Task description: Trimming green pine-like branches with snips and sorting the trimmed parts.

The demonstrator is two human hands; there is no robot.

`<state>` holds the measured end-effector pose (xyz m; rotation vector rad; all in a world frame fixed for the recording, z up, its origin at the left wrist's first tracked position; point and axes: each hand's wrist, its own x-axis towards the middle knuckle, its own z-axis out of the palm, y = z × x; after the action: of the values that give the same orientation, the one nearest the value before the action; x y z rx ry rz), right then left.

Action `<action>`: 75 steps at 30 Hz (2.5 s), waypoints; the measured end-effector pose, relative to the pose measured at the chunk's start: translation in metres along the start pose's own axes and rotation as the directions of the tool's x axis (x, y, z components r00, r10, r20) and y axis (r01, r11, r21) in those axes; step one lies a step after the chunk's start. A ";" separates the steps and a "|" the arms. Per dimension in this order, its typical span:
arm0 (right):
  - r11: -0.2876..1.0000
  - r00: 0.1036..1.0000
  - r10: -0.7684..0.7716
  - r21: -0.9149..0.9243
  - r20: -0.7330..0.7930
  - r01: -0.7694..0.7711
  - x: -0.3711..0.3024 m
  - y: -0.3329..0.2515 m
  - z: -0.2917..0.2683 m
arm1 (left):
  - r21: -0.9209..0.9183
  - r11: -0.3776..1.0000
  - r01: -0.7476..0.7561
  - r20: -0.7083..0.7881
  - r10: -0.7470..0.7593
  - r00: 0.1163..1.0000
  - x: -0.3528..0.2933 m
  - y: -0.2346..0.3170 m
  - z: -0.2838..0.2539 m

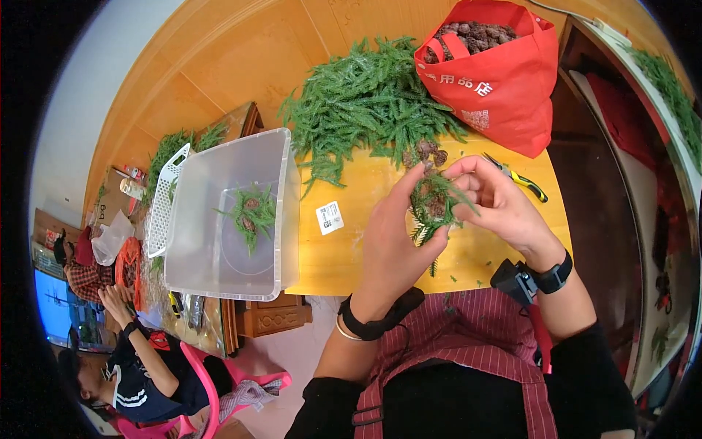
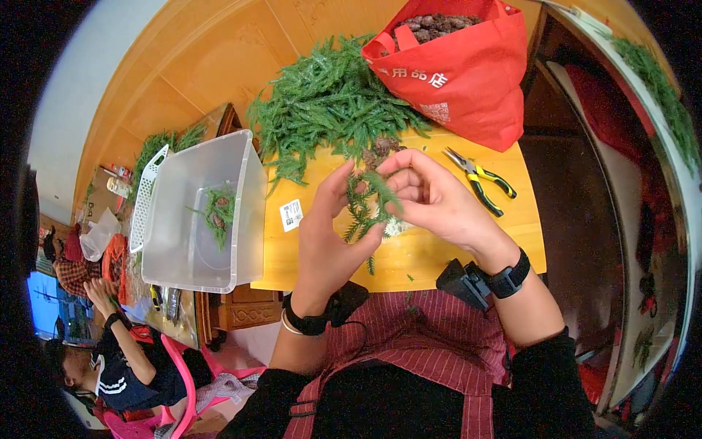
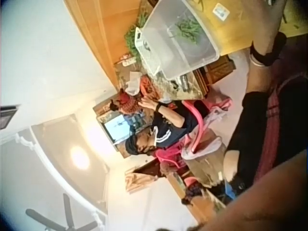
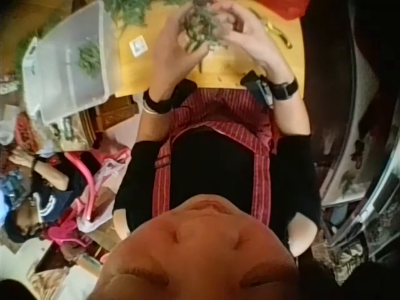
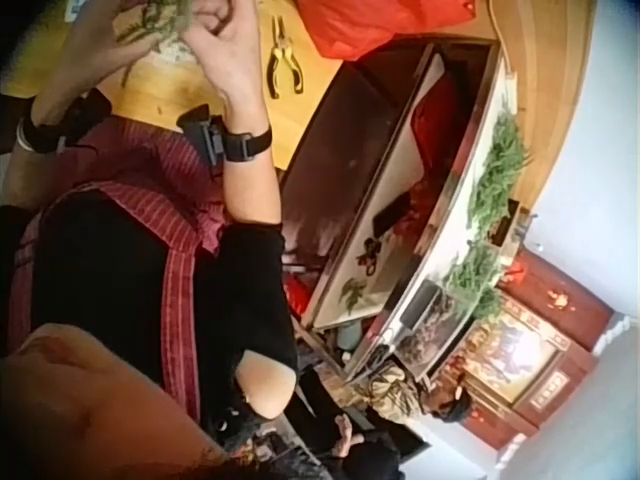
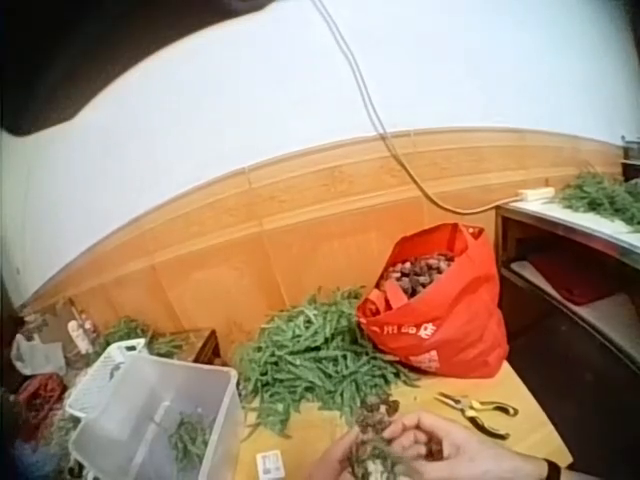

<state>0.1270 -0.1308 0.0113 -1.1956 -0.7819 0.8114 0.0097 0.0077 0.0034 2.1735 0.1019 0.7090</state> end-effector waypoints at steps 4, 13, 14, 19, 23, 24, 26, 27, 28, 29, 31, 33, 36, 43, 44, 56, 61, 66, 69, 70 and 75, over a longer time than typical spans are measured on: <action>1.000 0.998 0.001 0.000 -0.059 -0.001 -0.002 -0.004 0.004 | -0.148 0.989 0.007 0.012 -0.005 1.000 0.001 -0.002 0.000; 0.999 0.997 0.022 -0.033 -0.070 -0.024 -0.005 -0.007 0.004 | -0.366 0.921 0.134 0.109 -0.100 0.989 0.001 0.001 0.000; 0.999 0.998 0.022 -0.037 -0.065 -0.025 -0.006 -0.007 0.003 | -0.384 0.914 0.134 0.114 -0.098 0.989 0.001 0.001 0.000; 0.998 0.999 0.029 -0.048 -0.039 -0.030 -0.008 -0.012 0.002 | -0.447 0.881 0.155 0.143 -0.100 0.985 0.001 0.001 -0.001; 0.998 1.000 -0.007 -0.065 -0.030 0.005 -0.009 -0.009 0.002 | -0.437 0.884 0.164 0.151 -0.108 0.983 0.000 0.002 -0.002; 0.996 1.000 -0.017 -0.087 -0.022 0.015 -0.009 -0.009 0.001 | -0.437 0.884 0.163 0.151 -0.106 0.983 0.000 0.002 -0.001; 0.996 0.999 -0.018 -0.092 -0.028 0.015 -0.010 -0.008 0.000 | -0.413 0.904 0.109 0.110 -0.069 0.992 0.000 0.002 0.000; 0.995 0.999 -0.018 -0.094 -0.032 0.015 -0.009 -0.007 0.000 | -0.413 0.904 0.109 0.110 -0.070 0.992 0.000 0.002 0.000; 0.996 0.999 -0.018 -0.093 -0.031 0.015 -0.010 -0.007 0.000 | -0.410 0.905 0.110 0.110 -0.071 0.991 -0.001 0.001 0.000; 0.996 0.999 -0.008 -0.084 -0.036 0.005 -0.010 -0.007 0.001 | -0.408 0.906 0.111 0.110 -0.072 0.991 -0.002 0.000 0.000; 0.997 0.999 0.002 -0.076 -0.042 -0.006 -0.010 -0.008 0.001 | -0.405 0.907 0.112 0.117 -0.070 0.991 -0.002 0.001 -0.001; 0.998 0.999 -0.004 -0.066 -0.043 0.001 -0.010 -0.007 0.001 | -0.403 0.908 0.113 0.124 -0.068 0.990 -0.002 0.002 -0.002; 0.998 0.999 -0.001 -0.057 -0.042 -0.002 -0.011 -0.009 0.001 | -0.387 0.918 0.091 0.121 -0.048 0.992 -0.002 0.003 -0.002; 1.000 0.997 0.000 -0.020 -0.072 -0.001 -0.011 -0.005 0.002 | -0.420 0.896 0.142 0.140 -0.090 0.986 -0.005 0.003 -0.003; 1.000 0.996 0.027 0.015 -0.089 -0.026 -0.012 -0.006 0.001 | -0.477 0.861 0.178 0.169 -0.109 0.980 -0.007 0.003 -0.004; 0.977 0.978 0.119 0.197 -0.172 -0.084 -0.021 0.007 -0.003 | -0.025 0.969 -0.245 -0.102 0.242 0.965 -0.012 -0.008 0.012; 0.982 0.980 0.084 0.180 -0.178 -0.052 -0.026 0.006 -0.003 | 0.019 0.960 -0.278 -0.075 0.278 0.958 -0.008 -0.006 0.015; 0.951 0.955 0.255 0.218 -0.153 -0.219 -0.025 -0.007 -0.007 | 0.025 0.971 -0.237 -0.048 0.238 0.970 -0.009 -0.012 0.013; 0.784 0.953 -0.108 -0.614 -0.282 -0.093 -0.018 0.006 -0.056 | 0.066 0.965 -0.254 -0.070 0.259 0.963 -0.008 -0.010 0.011; 0.583 0.952 -0.174 -0.806 -0.253 -0.108 -0.016 0.010 -0.073 | 0.056 0.966 -0.252 -0.081 0.256 0.963 -0.009 -0.011 0.010; 0.208 0.959 0.054 -0.936 -0.278 -0.283 -0.022 0.051 -0.135 | 0.006 0.960 -0.280 -0.106 0.279 0.954 -0.008 -0.011 0.012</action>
<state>0.2261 -0.2051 -0.0658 -2.5453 -1.0467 0.2476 0.0113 0.0043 -0.0141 2.1635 -0.1576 0.9831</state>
